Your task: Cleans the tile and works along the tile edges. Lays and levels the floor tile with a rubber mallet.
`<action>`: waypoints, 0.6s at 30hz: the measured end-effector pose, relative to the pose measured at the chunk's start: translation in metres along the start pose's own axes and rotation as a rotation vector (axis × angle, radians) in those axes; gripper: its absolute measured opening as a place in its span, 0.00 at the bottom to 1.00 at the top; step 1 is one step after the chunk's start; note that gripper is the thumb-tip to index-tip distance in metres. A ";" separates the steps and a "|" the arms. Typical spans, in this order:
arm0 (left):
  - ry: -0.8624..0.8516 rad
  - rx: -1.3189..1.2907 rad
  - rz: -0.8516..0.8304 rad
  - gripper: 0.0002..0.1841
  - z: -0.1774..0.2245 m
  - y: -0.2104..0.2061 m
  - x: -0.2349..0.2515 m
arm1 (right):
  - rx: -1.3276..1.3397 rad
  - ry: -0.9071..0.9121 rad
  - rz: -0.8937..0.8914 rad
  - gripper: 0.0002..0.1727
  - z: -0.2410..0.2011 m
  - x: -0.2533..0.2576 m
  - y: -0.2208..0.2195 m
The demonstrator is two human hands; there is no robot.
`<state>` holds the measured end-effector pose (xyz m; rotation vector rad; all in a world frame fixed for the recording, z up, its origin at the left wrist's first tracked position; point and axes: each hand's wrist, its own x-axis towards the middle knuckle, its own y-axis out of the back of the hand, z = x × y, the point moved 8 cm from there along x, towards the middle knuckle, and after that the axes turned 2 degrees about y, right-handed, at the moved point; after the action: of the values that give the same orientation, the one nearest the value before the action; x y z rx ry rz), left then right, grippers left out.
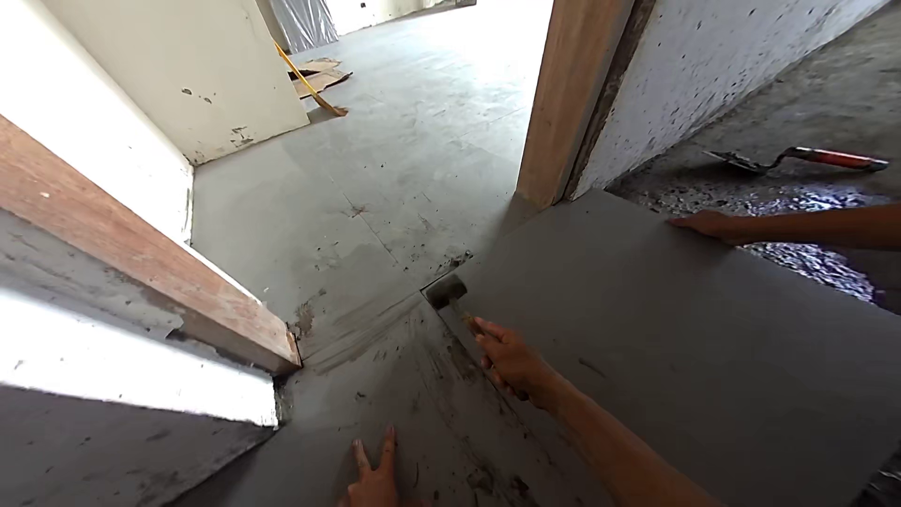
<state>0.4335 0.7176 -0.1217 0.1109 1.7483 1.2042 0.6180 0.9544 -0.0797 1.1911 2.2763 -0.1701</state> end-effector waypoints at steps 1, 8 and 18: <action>0.001 -0.001 0.001 0.66 0.000 0.004 -0.002 | -0.001 0.022 0.016 0.29 -0.001 -0.012 0.003; -0.045 0.163 0.037 0.58 -0.019 0.000 -0.006 | 0.006 0.098 0.076 0.29 0.054 -0.180 0.023; -0.002 0.173 0.271 0.38 -0.148 0.044 -0.054 | -0.451 0.037 0.087 0.42 0.181 -0.442 0.035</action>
<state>0.3329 0.6119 -0.0475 0.4644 1.8763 1.2402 0.9202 0.5935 0.0091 1.0519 2.1317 0.3821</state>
